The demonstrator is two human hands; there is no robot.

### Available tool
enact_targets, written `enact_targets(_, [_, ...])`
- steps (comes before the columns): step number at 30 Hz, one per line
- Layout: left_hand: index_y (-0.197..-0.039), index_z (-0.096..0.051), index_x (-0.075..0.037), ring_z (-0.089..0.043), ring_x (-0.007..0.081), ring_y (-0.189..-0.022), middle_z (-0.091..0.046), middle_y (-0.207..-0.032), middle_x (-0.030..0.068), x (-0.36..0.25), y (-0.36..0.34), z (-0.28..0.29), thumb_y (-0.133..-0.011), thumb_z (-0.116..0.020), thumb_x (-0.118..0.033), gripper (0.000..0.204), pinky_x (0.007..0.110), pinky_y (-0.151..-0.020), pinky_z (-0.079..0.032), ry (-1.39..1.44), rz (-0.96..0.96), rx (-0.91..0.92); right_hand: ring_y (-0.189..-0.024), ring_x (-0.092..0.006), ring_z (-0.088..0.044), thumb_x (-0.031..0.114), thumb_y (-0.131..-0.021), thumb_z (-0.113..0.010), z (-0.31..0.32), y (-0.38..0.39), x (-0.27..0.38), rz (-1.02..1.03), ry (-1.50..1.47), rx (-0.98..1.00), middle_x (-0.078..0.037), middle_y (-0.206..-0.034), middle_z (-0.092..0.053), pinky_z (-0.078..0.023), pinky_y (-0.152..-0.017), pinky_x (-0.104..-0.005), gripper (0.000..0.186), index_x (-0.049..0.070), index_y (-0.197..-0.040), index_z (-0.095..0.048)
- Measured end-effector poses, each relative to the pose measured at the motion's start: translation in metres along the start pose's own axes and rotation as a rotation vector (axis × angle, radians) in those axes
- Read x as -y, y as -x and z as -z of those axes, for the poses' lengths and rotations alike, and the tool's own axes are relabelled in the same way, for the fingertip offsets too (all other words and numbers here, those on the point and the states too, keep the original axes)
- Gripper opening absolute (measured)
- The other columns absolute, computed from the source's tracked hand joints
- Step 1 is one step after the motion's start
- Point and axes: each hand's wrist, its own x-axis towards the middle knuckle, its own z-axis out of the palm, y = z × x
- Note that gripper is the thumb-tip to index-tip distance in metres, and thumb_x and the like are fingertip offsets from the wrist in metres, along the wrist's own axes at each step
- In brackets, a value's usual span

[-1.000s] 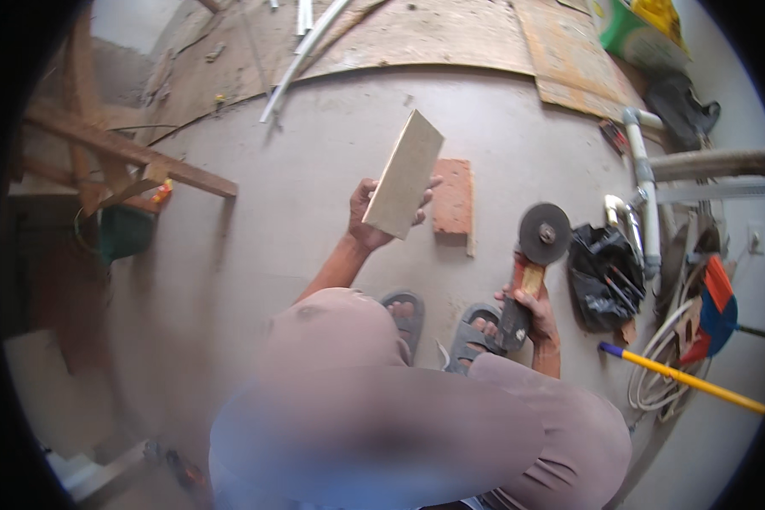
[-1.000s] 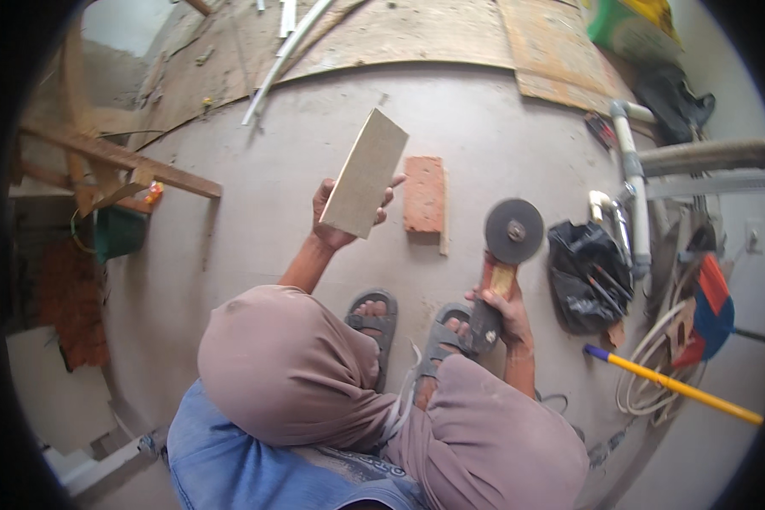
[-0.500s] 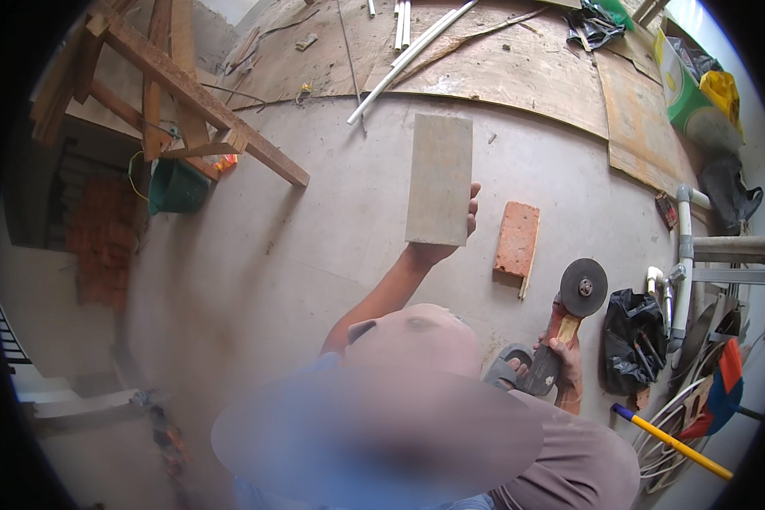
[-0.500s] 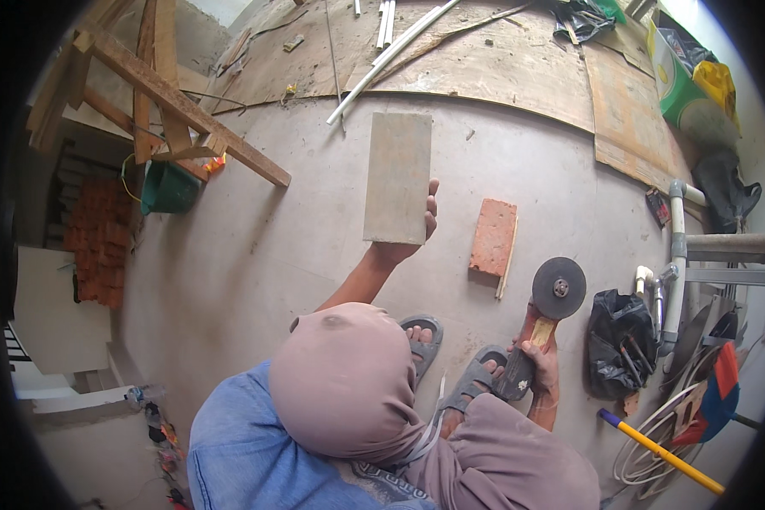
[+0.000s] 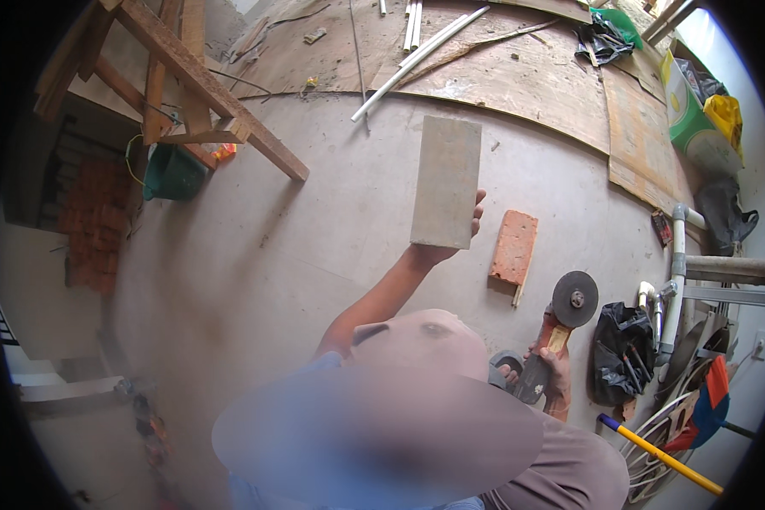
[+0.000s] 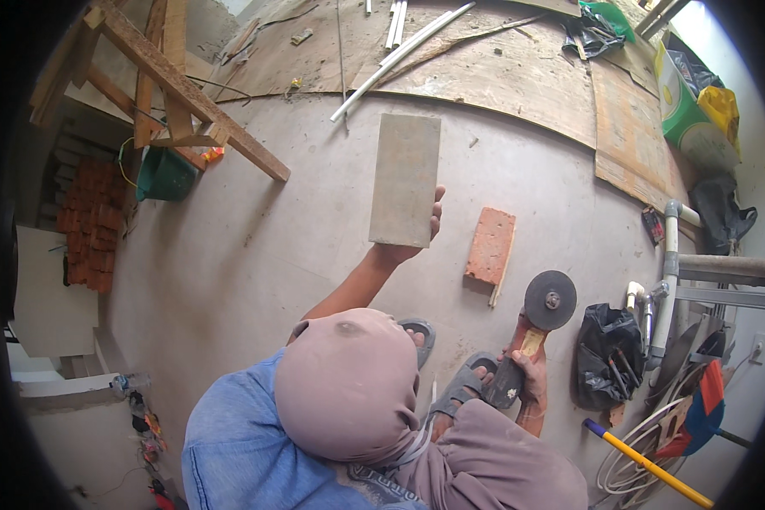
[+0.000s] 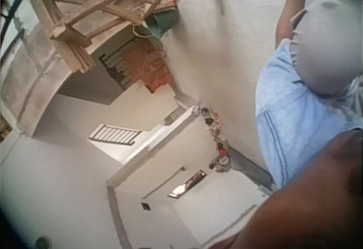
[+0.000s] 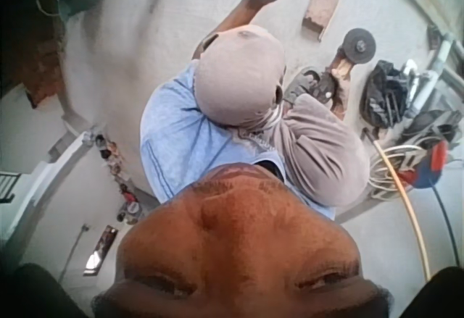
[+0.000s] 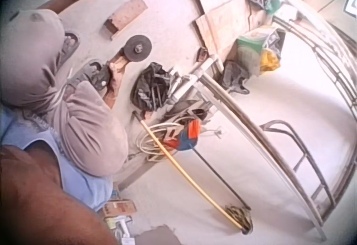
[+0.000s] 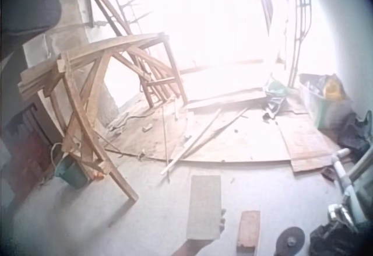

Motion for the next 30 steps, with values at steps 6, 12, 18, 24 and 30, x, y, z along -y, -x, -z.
enact_targets(6, [-0.138,-0.050,-0.004,-0.056,0.0264,-0.112,-0.052,-0.135,0.0146,-0.005,-0.005,0.017,-0.102,-0.054,-0.033,0.046,0.043,-0.101,-0.050,0.039,0.069,0.090,-0.083,-0.0225,-0.069,0.022,-0.082,-0.075,0.002,-0.002,-0.003,-0.004,0.004,-0.001,-0.012,-0.097,-0.065,-0.060,-0.074,-0.0354,0.054,0.003,-0.125,-0.048])
enact_targets(12, [-0.107,-0.055,-0.006,-0.046,0.0176,-0.086,-0.050,-0.097,0.0055,0.000,-0.013,0.015,-0.100,-0.056,-0.024,0.020,0.032,-0.086,-0.046,-0.191,0.001,0.008,-0.083,-0.0222,-0.070,0.021,-0.082,-0.075,0.007,-0.004,-0.007,-0.019,-0.006,0.005,-0.012,-0.098,-0.065,-0.061,-0.072,-0.0349,0.055,0.003,-0.126,-0.047])
enact_targets(18, [-0.100,-0.056,-0.007,-0.045,0.0161,-0.081,-0.048,-0.089,0.0029,-0.004,-0.012,0.029,-0.098,-0.058,-0.023,0.016,0.029,-0.079,-0.044,-0.105,-0.025,0.015,-0.083,-0.0201,-0.069,0.026,-0.084,-0.074,0.001,0.000,-0.003,-0.006,0.036,-0.022,-0.010,-0.097,-0.065,-0.061,-0.070,-0.0330,0.046,0.004,-0.119,-0.052])
enact_targets(24, [-0.107,-0.061,-0.005,-0.054,0.0176,-0.080,-0.057,-0.094,0.0064,-0.010,-0.025,0.028,-0.096,-0.061,-0.031,0.028,0.030,-0.071,-0.048,0.071,-0.103,-0.353,-0.082,-0.0211,-0.070,0.024,-0.082,-0.076,0.006,-0.002,-0.006,-0.016,0.019,-0.015,-0.011,-0.097,-0.065,-0.061,-0.072,-0.0341,0.053,0.003,-0.123,-0.049])
enact_targets(30, [-0.109,-0.061,-0.003,-0.055,0.0201,-0.081,-0.060,-0.093,0.0092,-0.011,-0.030,0.026,-0.096,-0.059,-0.032,0.033,0.031,-0.070,-0.049,0.205,-0.144,-0.421,-0.082,-0.0220,-0.070,0.024,-0.082,-0.077,0.008,-0.004,-0.008,-0.023,-0.003,0.010,-0.011,-0.095,-0.064,-0.061,-0.073,-0.0348,0.053,0.003,-0.121,-0.049])
